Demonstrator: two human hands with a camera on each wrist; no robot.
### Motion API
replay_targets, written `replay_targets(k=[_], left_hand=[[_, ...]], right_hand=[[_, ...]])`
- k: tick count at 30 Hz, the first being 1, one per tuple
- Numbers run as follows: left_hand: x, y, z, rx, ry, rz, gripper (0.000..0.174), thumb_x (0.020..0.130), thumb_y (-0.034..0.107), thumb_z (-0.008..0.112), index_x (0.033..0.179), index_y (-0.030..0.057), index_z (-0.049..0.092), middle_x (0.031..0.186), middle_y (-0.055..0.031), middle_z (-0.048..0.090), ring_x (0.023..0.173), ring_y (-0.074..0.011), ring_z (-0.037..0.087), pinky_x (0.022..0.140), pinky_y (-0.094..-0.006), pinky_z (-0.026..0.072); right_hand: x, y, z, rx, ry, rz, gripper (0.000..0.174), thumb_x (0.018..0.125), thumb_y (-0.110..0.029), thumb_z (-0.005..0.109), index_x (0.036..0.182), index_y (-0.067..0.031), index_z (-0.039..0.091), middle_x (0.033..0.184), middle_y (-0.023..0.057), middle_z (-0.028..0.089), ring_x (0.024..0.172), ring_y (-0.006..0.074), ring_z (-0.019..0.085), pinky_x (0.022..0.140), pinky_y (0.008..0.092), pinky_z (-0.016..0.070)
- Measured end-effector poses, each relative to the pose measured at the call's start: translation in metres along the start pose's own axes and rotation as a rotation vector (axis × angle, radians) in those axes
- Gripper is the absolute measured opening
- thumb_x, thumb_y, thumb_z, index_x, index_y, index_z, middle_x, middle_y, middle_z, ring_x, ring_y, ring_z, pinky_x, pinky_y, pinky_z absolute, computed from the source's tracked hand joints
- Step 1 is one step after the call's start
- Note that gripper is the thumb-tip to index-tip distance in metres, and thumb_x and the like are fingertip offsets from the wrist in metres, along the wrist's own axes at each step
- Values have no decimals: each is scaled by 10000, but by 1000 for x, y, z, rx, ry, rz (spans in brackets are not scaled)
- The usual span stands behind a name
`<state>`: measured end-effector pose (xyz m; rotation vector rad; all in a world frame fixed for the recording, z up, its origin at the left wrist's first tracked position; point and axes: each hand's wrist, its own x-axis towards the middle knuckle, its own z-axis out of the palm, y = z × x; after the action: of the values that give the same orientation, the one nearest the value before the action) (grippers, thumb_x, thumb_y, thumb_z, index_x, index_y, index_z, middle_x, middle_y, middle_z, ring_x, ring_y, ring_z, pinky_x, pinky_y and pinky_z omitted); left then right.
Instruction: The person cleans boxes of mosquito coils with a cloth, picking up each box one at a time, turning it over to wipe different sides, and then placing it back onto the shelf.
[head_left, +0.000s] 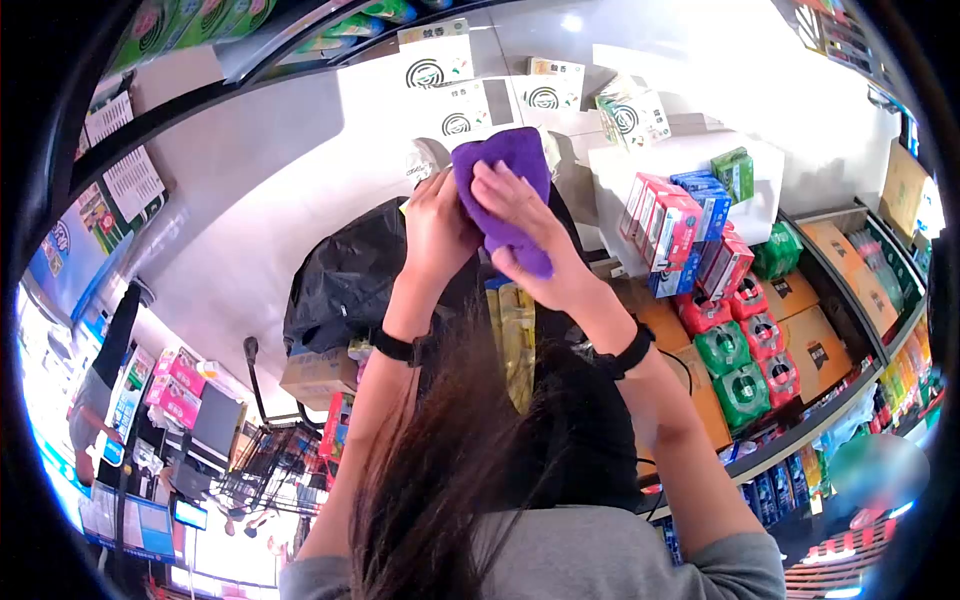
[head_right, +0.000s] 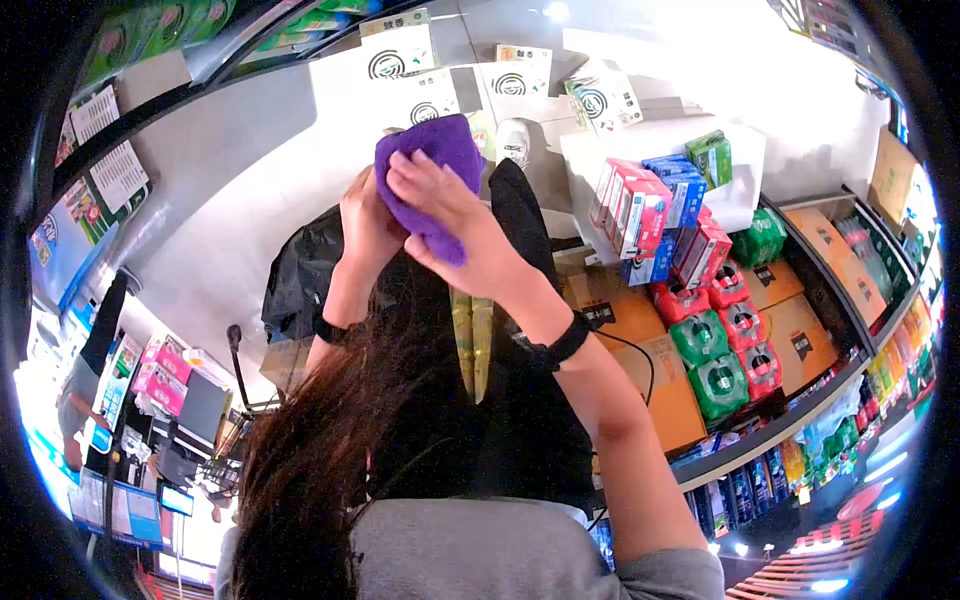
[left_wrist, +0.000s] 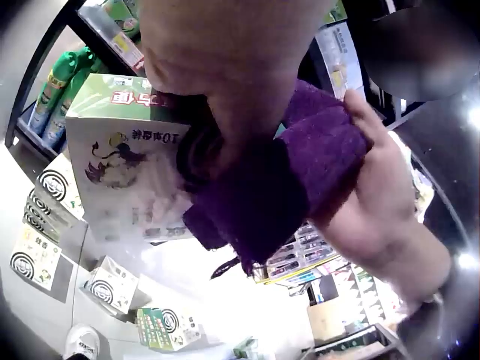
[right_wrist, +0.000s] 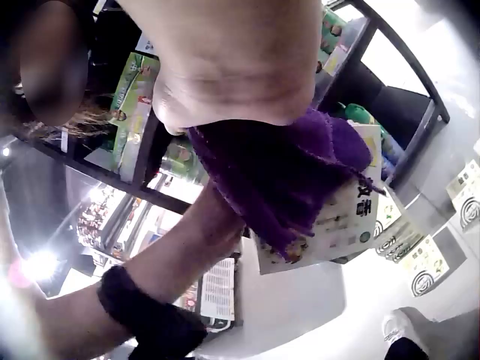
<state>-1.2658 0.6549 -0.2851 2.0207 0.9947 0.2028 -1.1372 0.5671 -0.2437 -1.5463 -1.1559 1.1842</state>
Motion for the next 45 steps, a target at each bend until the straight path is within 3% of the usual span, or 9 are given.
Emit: replay_targets(k=[9, 14, 21, 31, 33, 36, 37, 39, 45], left_hand=[[-7, 2, 17, -96, -130, -302, 471, 640, 132, 767, 1024, 8, 525, 803, -100, 632, 698, -136, 617, 633, -264, 489], [-11, -21, 54, -581, -96, -426, 494, 645, 64, 764, 1051, -15, 493, 927, -74, 612, 847, -132, 591, 750, -260, 474], [6, -15, 95, -1070, -125, -695, 472, 716, -70, 652, 1141, 10, 464, 996, -55, 587, 902, -135, 567, 807, -269, 458], [36, -50, 115, -206, -90, -296, 466, 548, 56, 760, 949, 14, 527, 908, -98, 478, 820, -257, 507, 657, -322, 440], [42, -51, 100, -160, -39, -273, 479, 563, 41, 762, 974, 2, 518, 907, -85, 481, 830, -226, 530, 690, -299, 458], [48, -47, 95, -397, -66, -521, 502, 664, 24, 734, 1085, 5, 460, 1008, -65, 492, 874, -157, 539, 726, -282, 480], [49, -46, 101, -614, 14, -619, 494, 659, 20, 735, 1073, 15, 465, 942, -52, 512, 832, -135, 534, 722, -263, 463], [53, -51, 121, -577, 91, -677, 520, 673, -16, 722, 1108, 37, 443, 945, -61, 547, 882, -140, 536, 728, -269, 463], [80, -57, 211, -1147, 182, -886, 522, 715, -39, 682, 1143, 10, 388, 994, -85, 575, 914, -168, 570, 789, -278, 460]], right_hand=[[0, 75, -23, -65, 296, 230, 341, 881, -241, 507, 1182, -84, 526, 1304, 50, 460, 1296, 199, 297, 1083, 409, 93], [-15, 114, -45, 325, 707, 493, 272, 894, -161, 516, 1124, -17, 533, 1078, 85, 577, 973, 139, 533, 856, 258, 402], [-44, 173, -84, 98, 989, 460, 239, 849, 6, 493, 1083, 8, 547, 1064, 118, 579, 997, 177, 536, 890, 274, 386], [-59, 241, -150, 448, 1350, 485, 202, 859, 5, 512, 1053, -15, 565, 1023, 81, 571, 925, 152, 527, 842, 266, 414], [-65, 252, -164, 435, 1283, 420, 180, 866, -19, 516, 1034, -32, 579, 1016, 73, 579, 910, 141, 533, 812, 258, 426], [-58, 238, -175, 312, 825, 916, 255, 820, -260, 632, 968, -54, 618, 887, 51, 627, 820, 111, 561, 742, 245, 441], [-63, 259, -164, 183, 730, 577, 375, 767, -370, 669, 969, -57, 624, 829, 54, 640, 745, 120, 576, 686, 259, 454], [-55, 245, -154, 170, 508, 877, 403, 747, -408, 674, 948, -61, 636, 795, 63, 647, 701, 129, 579, 656, 267, 459], [-47, 300, -104, 246, 129, 1056, 561, 740, -506, 637, 902, 32, 635, 780, 128, 642, 723, 189, 610, 667, 286, 454]])
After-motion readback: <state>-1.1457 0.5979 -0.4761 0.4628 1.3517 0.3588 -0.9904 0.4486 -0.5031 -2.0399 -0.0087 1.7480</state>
